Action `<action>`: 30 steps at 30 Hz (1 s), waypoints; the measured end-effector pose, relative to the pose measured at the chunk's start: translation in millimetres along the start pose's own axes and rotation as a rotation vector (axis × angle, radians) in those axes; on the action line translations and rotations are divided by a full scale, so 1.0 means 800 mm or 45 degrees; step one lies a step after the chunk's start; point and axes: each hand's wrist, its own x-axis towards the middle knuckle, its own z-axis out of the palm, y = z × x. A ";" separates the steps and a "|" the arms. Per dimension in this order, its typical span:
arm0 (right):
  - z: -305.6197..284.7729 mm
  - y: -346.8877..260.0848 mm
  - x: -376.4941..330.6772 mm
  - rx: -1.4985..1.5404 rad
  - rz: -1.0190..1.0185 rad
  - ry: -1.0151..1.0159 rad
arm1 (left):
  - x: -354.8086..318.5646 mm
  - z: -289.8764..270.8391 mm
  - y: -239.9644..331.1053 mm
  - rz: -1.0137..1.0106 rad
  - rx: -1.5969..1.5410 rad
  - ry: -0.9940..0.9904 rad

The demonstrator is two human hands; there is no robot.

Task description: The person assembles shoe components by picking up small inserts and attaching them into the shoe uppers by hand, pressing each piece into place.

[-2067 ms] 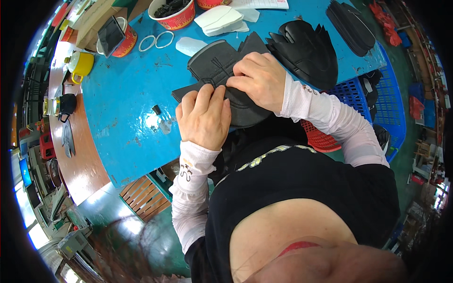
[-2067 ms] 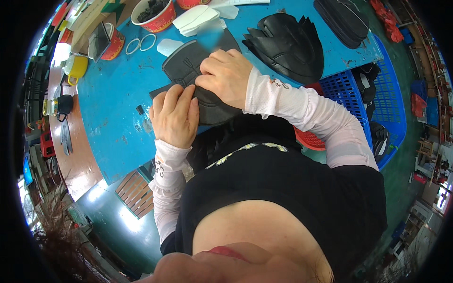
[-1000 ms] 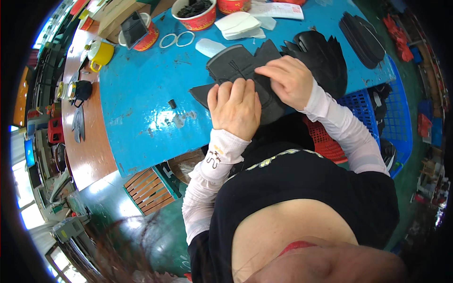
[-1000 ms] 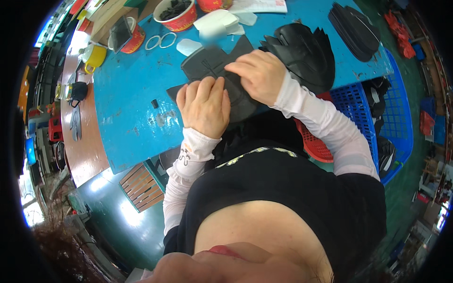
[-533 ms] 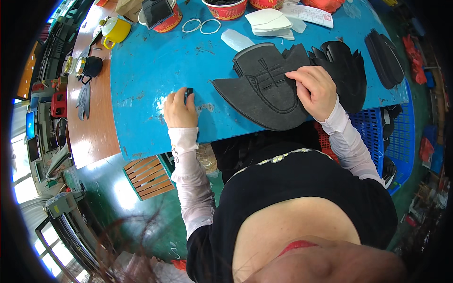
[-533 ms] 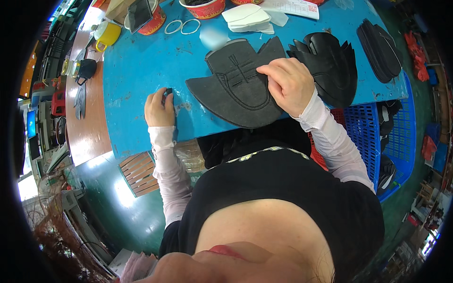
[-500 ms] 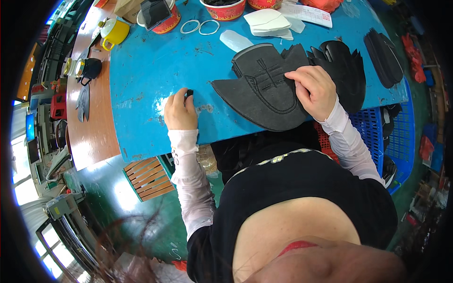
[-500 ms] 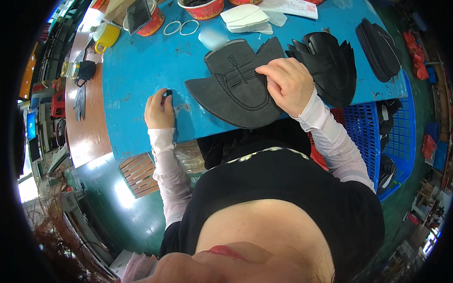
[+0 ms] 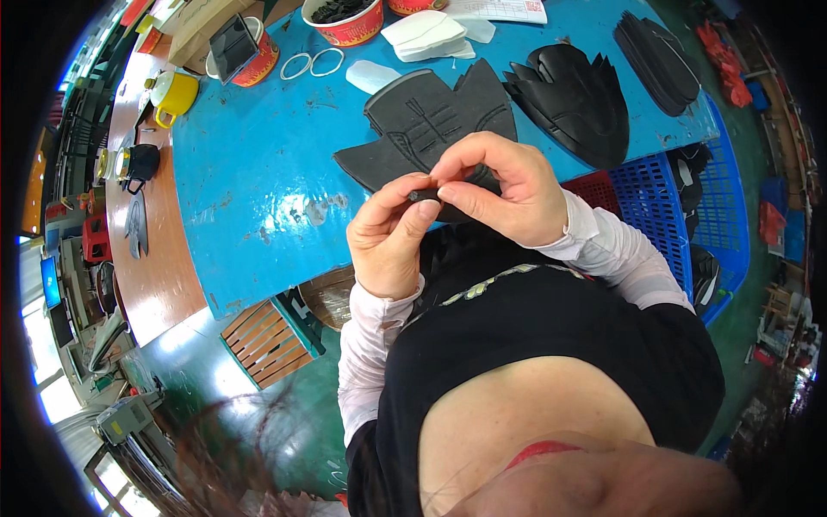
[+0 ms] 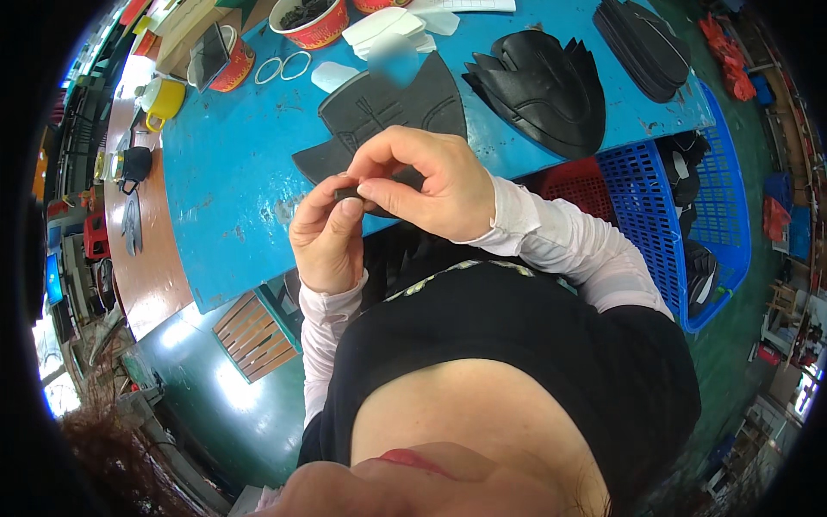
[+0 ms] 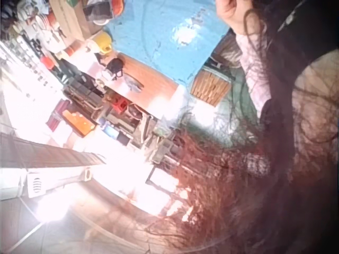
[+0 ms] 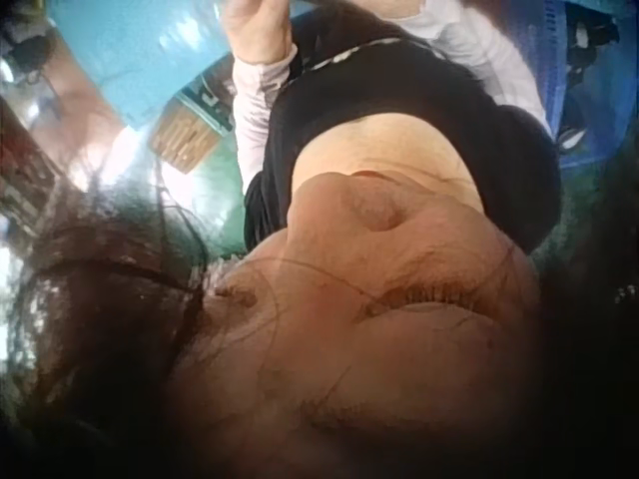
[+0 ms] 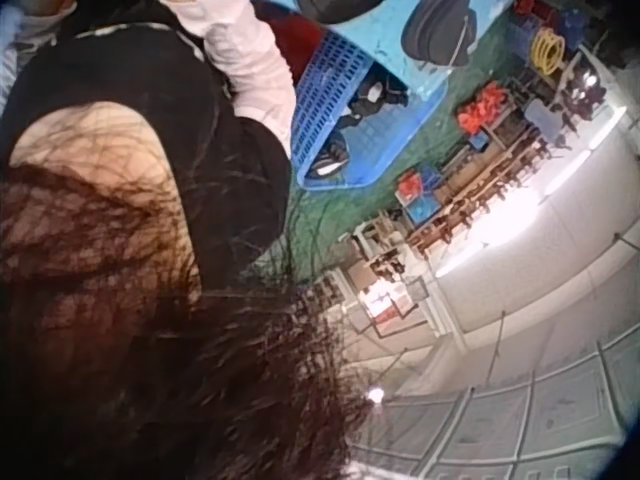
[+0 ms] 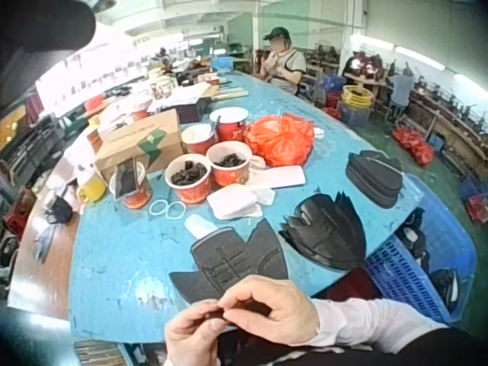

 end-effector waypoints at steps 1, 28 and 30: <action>-0.002 0.002 -0.004 -0.037 -0.019 -0.012 | -0.001 0.001 -0.003 0.034 0.067 0.012; -0.069 0.089 0.056 -0.978 -0.506 -0.294 | 0.018 -0.002 0.024 0.571 1.621 -0.014; -0.069 0.088 0.059 -1.065 -0.487 -0.378 | 0.020 -0.006 0.018 0.700 1.755 -0.055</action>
